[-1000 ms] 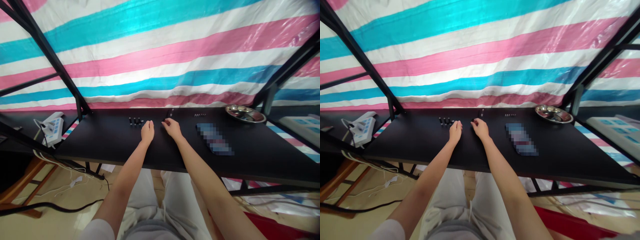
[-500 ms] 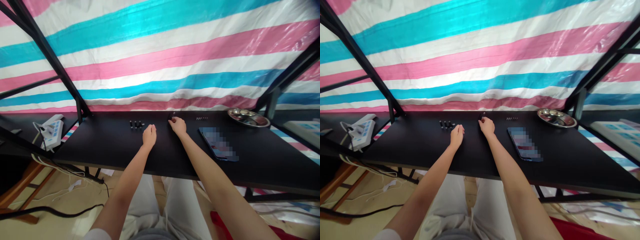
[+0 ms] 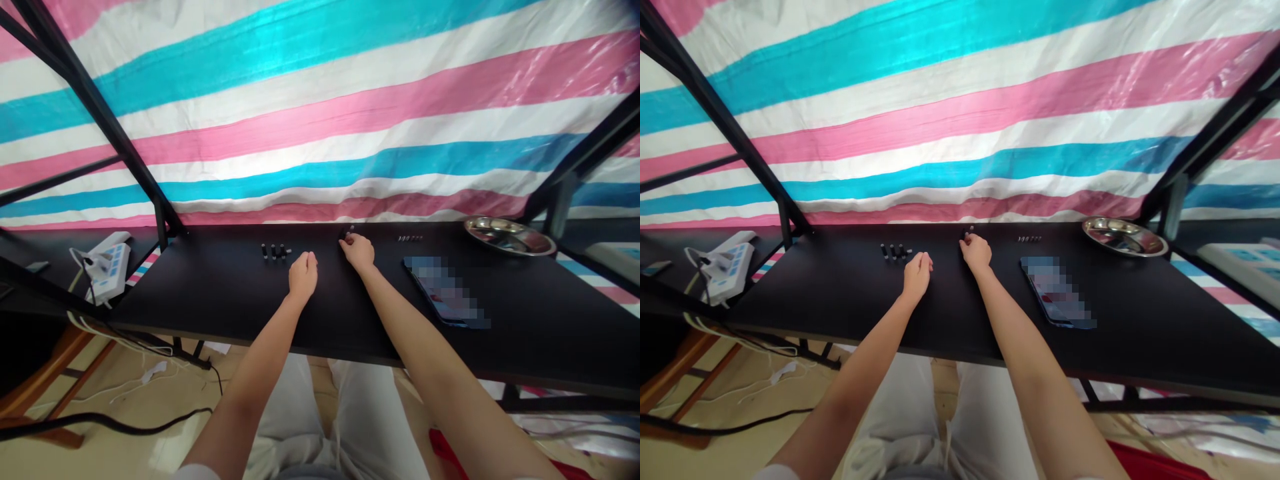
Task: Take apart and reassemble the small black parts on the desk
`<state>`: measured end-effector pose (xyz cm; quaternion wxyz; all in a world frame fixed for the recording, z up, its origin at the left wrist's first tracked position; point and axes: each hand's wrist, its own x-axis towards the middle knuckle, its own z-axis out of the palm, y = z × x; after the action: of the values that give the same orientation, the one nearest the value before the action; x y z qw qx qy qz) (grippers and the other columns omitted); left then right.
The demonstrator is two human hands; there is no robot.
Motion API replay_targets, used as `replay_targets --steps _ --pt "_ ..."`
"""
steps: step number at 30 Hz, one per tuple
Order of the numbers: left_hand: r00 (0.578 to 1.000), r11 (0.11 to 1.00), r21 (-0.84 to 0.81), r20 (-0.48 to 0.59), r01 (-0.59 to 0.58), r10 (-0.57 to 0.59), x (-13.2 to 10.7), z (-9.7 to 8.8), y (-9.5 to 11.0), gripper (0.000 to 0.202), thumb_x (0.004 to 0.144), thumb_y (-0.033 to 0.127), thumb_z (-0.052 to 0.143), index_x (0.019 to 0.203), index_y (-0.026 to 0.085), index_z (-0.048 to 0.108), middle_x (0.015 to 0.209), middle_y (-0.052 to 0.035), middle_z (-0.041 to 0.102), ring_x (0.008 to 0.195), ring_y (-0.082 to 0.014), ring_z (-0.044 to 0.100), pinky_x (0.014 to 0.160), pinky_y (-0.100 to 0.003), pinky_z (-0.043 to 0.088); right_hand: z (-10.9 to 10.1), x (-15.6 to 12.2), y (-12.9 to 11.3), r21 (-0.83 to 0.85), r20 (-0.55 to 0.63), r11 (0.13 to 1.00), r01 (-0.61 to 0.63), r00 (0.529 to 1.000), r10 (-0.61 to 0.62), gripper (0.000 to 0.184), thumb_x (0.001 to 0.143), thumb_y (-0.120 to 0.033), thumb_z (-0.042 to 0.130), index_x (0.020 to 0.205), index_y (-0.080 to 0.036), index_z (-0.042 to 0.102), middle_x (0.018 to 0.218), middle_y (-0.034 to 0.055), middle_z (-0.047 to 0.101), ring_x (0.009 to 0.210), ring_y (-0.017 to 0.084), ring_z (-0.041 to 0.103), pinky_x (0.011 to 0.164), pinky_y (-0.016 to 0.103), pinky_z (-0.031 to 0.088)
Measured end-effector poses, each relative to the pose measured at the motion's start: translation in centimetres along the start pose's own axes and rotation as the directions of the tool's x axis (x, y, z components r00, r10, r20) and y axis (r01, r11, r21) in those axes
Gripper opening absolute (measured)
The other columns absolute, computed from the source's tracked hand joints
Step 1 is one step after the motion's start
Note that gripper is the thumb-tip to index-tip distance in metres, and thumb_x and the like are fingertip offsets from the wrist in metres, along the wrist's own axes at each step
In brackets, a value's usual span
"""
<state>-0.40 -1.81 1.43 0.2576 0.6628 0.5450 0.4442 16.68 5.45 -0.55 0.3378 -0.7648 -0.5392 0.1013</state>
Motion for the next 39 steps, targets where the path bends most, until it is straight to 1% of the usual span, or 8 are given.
replay_targets --steps 15,23,27,29,31,33,36,39 --pt "1.0 1.0 -0.008 -0.004 -0.02 0.02 0.0 0.0 0.0 0.038 0.091 0.04 0.026 0.066 0.02 0.048 0.063 0.0001 0.055 0.06 -0.012 0.05 0.064 -0.024 0.036 -0.1 0.0 0.2 0.016 0.017 1.0 -0.002 1.0 0.002 0.018 0.076 -0.035 0.056 0.081 -0.02 0.064 0.084 0.0054 0.068 0.08 0.02 0.061 0.068 0.029 0.044" --pt "1.0 1.0 -0.006 -0.011 0.003 -0.003 0.0 -0.2 0.2 0.038 0.09 0.04 0.027 0.066 0.02 0.047 0.062 0.0002 0.056 0.06 -0.0121 0.05 0.063 -0.024 0.036 0.1 0.0 0.3 0.013 0.022 1.0 -0.002 1.0 0.002 0.019 0.077 -0.035 0.056 0.084 -0.019 0.065 0.084 0.006 0.068 0.081 0.02 0.061 0.071 0.031 0.045" --pt "1.0 1.0 -0.016 -0.018 0.003 -0.004 0.0 -0.2 0.3 0.037 0.091 0.038 0.027 0.065 0.02 0.048 0.062 0.0 0.056 0.06 -0.012 0.05 0.063 -0.024 0.036 0.2 0.7 1.4 0.05 0.036 0.998 0.028 0.999 -0.03 0.017 0.074 -0.026 0.058 0.086 -0.017 0.065 0.086 0.007 0.068 0.082 0.019 0.061 0.074 0.03 0.045" --pt "1.0 1.0 -0.022 -0.015 0.009 -0.009 0.0 -0.2 0.3 0.038 0.091 0.038 0.027 0.065 0.019 0.048 0.063 -0.0003 0.056 0.06 -0.0119 0.051 0.063 -0.024 0.036 0.1 0.9 1.9 0.062 0.047 0.998 0.024 0.999 -0.027 0.016 0.073 -0.019 0.056 0.087 -0.016 0.065 0.086 0.0077 0.068 0.082 0.019 0.061 0.075 0.03 0.045" --pt "1.0 1.0 -0.026 -0.009 0.012 -0.012 -0.1 -0.2 0.4 0.038 0.091 0.038 0.027 0.065 0.019 0.049 0.063 -0.0004 0.056 0.059 -0.0118 0.05 0.062 -0.024 0.036 0.1 1.0 2.2 0.065 0.042 0.998 0.023 0.999 -0.026 0.017 0.073 -0.016 0.055 0.087 -0.015 0.065 0.086 0.0084 0.067 0.08 0.018 0.061 0.074 0.03 0.045" --pt "1.0 1.0 -0.029 -0.008 0.009 -0.009 -0.1 -0.2 0.4 0.038 0.091 0.038 0.027 0.066 0.019 0.049 0.063 -0.0004 0.056 0.059 -0.0118 0.05 0.062 -0.024 0.036 0.0 0.8 2.2 0.062 0.021 0.998 0.026 0.999 -0.027 0.016 0.074 -0.019 0.055 0.086 -0.015 0.065 0.084 0.0085 0.067 0.078 0.019 0.06 0.073 0.03 0.045" --pt "1.0 1.0 -0.026 -0.016 0.008 -0.008 0.0 -0.2 0.4 0.037 0.091 0.037 0.028 0.065 0.019 0.049 0.062 -0.0003 0.056 0.06 -0.0117 0.05 0.063 -0.024 0.036 -0.2 0.4 2.0 0.042 -0.012 0.999 0.021 1.0 -0.02 0.017 0.075 -0.029 0.057 0.083 -0.016 0.066 0.081 0.0079 0.067 0.077 0.02 0.06 0.071 0.03 0.044" --pt "1.0 1.0 -0.022 -0.014 0.022 -0.022 0.0 -0.3 0.5 0.037 0.091 0.036 0.028 0.064 0.019 0.048 0.061 -0.0002 0.055 0.06 -0.0118 0.05 0.063 -0.024 0.037 -0.2 0.2 1.9 0.02 -0.017 1.0 0.01 1.0 -0.01 0.02 0.076 -0.033 0.057 0.084 -0.018 0.066 0.081 0.0069 0.066 0.076 0.02 0.059 0.07 0.03 0.043"
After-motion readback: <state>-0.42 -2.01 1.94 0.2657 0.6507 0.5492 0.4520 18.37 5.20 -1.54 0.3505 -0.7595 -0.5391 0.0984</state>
